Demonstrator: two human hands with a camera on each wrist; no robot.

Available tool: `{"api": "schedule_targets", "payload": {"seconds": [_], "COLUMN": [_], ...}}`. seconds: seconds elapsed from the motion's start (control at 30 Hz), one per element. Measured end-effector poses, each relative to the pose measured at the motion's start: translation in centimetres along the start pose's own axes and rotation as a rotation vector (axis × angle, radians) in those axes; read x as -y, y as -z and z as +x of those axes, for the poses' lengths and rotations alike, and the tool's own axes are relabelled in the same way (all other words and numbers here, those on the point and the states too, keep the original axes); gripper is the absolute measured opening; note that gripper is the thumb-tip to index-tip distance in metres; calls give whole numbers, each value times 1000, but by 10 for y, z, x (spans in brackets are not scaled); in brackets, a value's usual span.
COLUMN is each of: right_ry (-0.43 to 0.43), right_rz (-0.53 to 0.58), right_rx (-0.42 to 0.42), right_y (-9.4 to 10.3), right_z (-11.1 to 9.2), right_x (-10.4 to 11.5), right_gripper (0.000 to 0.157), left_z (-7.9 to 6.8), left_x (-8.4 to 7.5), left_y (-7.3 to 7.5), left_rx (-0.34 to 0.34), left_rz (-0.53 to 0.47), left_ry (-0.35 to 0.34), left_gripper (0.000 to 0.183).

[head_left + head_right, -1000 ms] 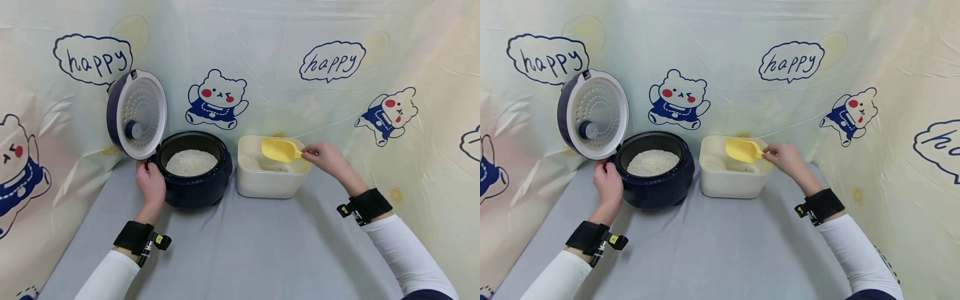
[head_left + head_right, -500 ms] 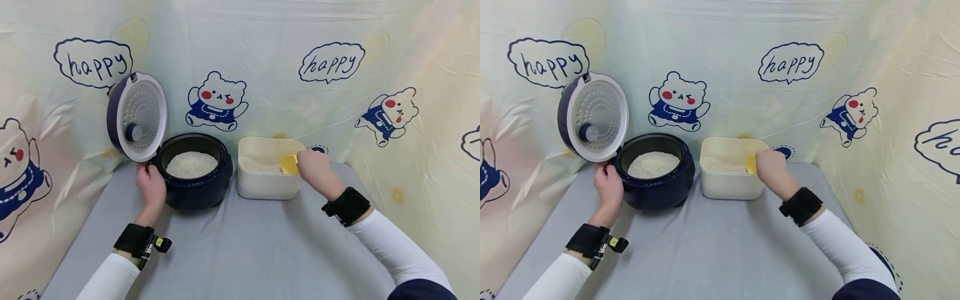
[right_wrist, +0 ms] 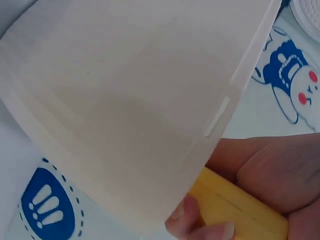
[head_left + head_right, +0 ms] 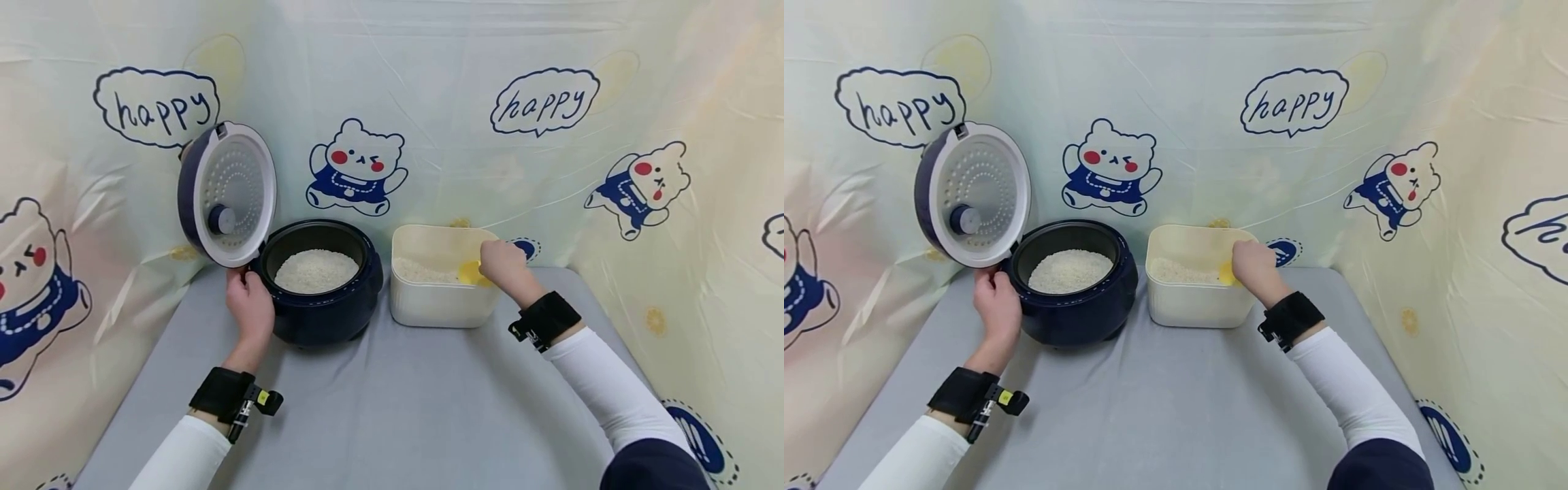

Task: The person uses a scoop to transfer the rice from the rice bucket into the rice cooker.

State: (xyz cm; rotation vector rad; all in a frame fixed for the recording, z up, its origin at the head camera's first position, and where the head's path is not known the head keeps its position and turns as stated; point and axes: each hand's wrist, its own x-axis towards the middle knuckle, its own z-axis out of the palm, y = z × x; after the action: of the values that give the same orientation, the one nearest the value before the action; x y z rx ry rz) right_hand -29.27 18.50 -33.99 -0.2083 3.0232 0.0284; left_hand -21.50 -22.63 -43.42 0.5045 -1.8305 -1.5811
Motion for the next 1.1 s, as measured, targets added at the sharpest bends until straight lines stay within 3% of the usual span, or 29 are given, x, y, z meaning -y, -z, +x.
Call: {"api": "schedule_targets", "payload": {"seconds": [0.27,0.47,0.77,1.1], "right_ry": [102,114,126,162], "right_rz": [295,444,570,596], "right_rx": [74,137,205,213], "right_y": [-3,-13,-22,-24], "right_z": [17,26,32,35], "right_x": [-10,-21,-29,-32], "right_gripper": [22,29,28,33], "left_z": [3,2,-1,-2], "left_x": [-3,-2,-2,-3], "left_y": [0,0,1,-1], "left_rx": [6,6,-10,-11], "left_rz": [0,-3,28,22], "left_ry": [10,5,-25,-9], "left_gripper": [43,43,40,41]}}
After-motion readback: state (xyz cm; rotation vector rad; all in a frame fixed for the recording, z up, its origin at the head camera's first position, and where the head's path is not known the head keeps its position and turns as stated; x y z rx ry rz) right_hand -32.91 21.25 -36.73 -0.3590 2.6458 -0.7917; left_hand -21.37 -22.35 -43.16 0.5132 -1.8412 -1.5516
